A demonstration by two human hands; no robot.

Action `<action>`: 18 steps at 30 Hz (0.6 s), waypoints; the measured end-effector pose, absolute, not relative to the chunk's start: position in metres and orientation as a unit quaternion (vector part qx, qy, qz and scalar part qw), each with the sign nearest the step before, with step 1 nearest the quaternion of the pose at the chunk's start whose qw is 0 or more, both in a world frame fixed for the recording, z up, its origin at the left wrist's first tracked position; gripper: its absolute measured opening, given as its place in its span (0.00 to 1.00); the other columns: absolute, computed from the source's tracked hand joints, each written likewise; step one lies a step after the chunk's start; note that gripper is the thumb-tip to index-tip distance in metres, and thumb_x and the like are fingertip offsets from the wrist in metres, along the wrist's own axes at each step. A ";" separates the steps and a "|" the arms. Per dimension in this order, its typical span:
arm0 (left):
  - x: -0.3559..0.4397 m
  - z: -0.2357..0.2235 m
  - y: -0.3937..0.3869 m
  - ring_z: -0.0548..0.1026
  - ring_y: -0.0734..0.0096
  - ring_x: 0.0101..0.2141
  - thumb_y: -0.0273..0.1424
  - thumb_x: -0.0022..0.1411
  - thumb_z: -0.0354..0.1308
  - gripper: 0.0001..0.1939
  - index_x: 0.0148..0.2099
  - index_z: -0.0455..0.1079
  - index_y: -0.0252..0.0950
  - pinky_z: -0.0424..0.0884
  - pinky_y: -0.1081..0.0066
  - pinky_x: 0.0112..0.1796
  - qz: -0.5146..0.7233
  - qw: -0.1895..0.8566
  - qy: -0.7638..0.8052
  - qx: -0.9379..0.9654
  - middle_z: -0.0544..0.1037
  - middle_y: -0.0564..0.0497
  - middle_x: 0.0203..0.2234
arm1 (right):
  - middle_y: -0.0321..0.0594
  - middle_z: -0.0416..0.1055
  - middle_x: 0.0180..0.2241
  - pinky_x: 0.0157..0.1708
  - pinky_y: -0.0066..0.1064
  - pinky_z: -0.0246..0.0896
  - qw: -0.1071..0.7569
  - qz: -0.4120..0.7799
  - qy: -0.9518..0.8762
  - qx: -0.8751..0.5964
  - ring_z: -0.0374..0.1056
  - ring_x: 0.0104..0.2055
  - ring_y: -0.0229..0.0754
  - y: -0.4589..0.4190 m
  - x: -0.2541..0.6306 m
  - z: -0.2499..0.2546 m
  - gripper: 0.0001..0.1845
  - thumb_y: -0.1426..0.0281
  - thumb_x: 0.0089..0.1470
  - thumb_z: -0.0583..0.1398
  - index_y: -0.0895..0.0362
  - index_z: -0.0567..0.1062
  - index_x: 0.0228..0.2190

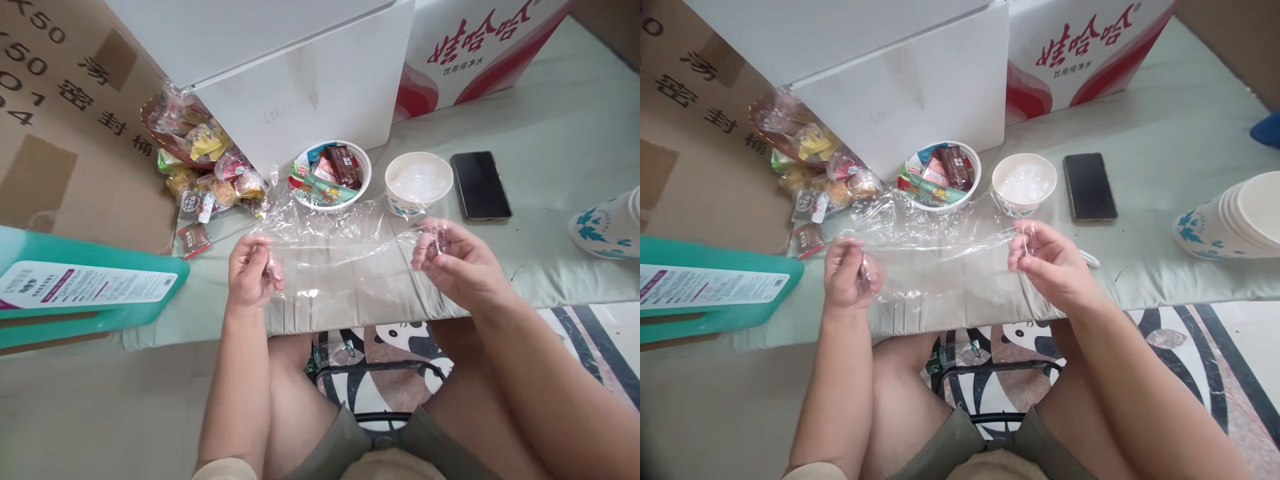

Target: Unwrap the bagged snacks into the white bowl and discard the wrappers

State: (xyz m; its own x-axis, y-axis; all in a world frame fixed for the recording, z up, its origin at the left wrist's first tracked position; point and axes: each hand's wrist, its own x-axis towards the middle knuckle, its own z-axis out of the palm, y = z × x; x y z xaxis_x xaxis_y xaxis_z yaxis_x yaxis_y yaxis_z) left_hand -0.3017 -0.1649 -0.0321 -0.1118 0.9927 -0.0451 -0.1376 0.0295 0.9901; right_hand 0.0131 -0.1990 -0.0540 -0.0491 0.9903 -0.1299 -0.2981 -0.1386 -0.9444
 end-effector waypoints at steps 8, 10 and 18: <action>-0.305 -0.056 -0.142 0.70 0.76 0.13 0.31 0.51 0.66 0.09 0.35 0.71 0.37 0.63 0.80 0.15 0.444 0.560 0.610 0.341 0.74 0.56 0.14 | 0.26 0.65 0.17 0.18 0.27 0.56 0.464 0.588 -0.337 -0.570 0.61 0.16 0.34 -0.178 0.008 -0.081 0.19 0.56 0.48 0.67 0.50 0.75 0.41; -0.307 -0.057 -0.140 0.73 0.75 0.16 0.27 0.52 0.64 0.05 0.32 0.71 0.36 0.67 0.79 0.19 0.453 0.592 0.578 0.332 0.75 0.55 0.16 | 0.28 0.67 0.19 0.20 0.28 0.60 0.484 0.599 -0.326 -0.548 0.65 0.18 0.36 -0.174 0.010 -0.082 0.17 0.56 0.46 0.67 0.50 0.74 0.37; -0.307 -0.064 -0.135 0.75 0.73 0.21 0.35 0.60 0.60 0.21 0.17 0.67 0.35 0.73 0.75 0.27 0.482 0.579 0.578 0.314 0.76 0.48 0.18 | 0.46 0.77 0.26 0.30 0.40 0.71 0.474 0.526 -0.462 -0.534 0.74 0.28 0.46 -0.177 0.022 -0.090 0.28 0.44 0.55 0.55 0.54 0.77 0.22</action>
State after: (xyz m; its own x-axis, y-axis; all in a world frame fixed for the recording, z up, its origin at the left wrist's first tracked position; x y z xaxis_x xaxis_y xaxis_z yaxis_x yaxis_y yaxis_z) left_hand -0.3074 -0.1354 -0.0643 -0.1331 0.9208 -0.3666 -0.1948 0.3384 0.9206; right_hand 0.0218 -0.1775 -0.0895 0.0186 0.9921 -0.1241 -0.0056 -0.1240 -0.9923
